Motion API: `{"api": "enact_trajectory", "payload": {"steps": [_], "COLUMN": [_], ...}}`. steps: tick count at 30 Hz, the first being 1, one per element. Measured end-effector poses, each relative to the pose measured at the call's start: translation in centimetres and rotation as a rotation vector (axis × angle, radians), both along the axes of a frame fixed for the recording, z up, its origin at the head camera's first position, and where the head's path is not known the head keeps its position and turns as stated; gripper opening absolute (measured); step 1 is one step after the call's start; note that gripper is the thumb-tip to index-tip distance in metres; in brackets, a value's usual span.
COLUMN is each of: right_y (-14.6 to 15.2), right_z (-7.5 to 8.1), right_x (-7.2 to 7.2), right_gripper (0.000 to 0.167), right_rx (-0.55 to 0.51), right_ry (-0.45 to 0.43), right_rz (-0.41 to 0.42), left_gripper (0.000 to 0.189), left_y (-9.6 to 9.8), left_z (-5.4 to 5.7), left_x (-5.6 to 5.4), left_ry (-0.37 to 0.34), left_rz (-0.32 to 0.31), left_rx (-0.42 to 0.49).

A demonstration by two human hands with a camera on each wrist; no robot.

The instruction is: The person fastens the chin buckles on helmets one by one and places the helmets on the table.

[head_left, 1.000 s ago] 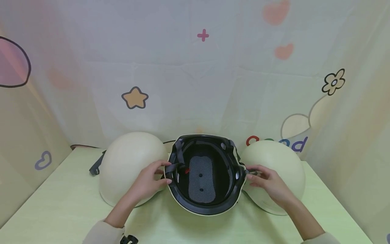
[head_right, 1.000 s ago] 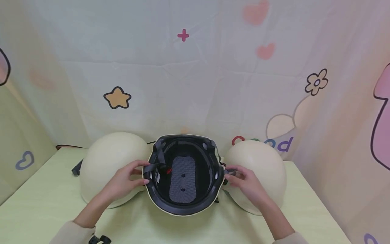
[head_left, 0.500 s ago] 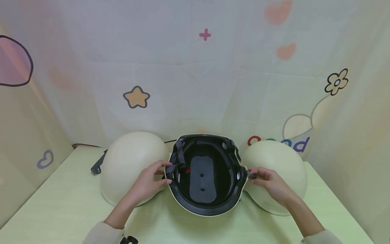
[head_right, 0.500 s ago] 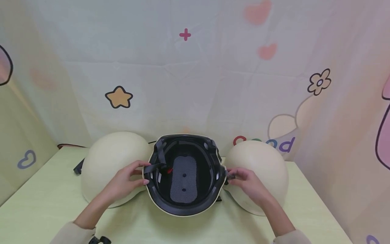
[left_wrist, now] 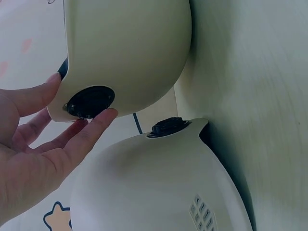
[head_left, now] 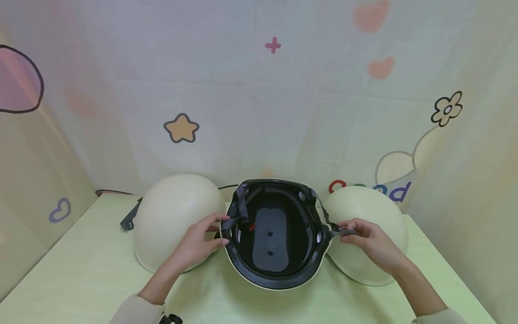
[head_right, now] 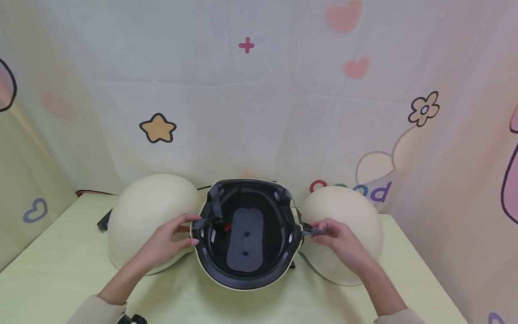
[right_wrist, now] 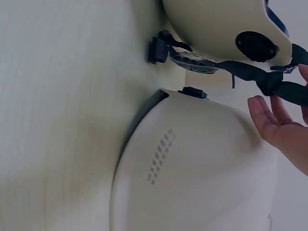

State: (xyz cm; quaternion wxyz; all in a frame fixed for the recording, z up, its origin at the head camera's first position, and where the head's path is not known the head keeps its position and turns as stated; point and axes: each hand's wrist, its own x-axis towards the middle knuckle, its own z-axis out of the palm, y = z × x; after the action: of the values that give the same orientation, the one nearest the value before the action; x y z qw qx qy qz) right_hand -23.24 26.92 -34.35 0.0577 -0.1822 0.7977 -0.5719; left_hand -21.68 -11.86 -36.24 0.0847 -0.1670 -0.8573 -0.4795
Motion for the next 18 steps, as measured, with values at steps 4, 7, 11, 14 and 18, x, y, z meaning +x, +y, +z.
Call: {"api": "enact_trajectory", "payload": {"steps": [4,7,11,14,18], "right_y": [-0.1,-0.17,-0.22,-0.25,-0.27], "right_z": [0.74,0.92,0.76,0.46,0.17], "right_x": [0.12,0.03,-0.12,-0.21,-0.19], "right_gripper": [0.017,0.019,0.015,0.011,0.013], "right_rx": [0.007,-0.004,-0.04,-0.079,-0.103], "right_ry": [0.018,0.016,0.016,0.012,-0.01], "right_rz": [0.035,0.053,0.079,0.106,0.127], "left_gripper": [0.043,0.044,0.044,0.044,0.044], "left_y": [-0.04,-0.04,-0.11,-0.2,-0.2], "left_z": [-0.1,-0.18,-0.22,-0.2,-0.23], "left_x": [-0.21,-0.24,-0.21,-0.17,-0.15], "left_ry": [0.001,0.001,0.007,0.013,0.019], "left_rz": [-0.012,-0.016,-0.021,-0.025,-0.025], "left_rx": [0.007,0.01,0.011,0.012,0.016]}}
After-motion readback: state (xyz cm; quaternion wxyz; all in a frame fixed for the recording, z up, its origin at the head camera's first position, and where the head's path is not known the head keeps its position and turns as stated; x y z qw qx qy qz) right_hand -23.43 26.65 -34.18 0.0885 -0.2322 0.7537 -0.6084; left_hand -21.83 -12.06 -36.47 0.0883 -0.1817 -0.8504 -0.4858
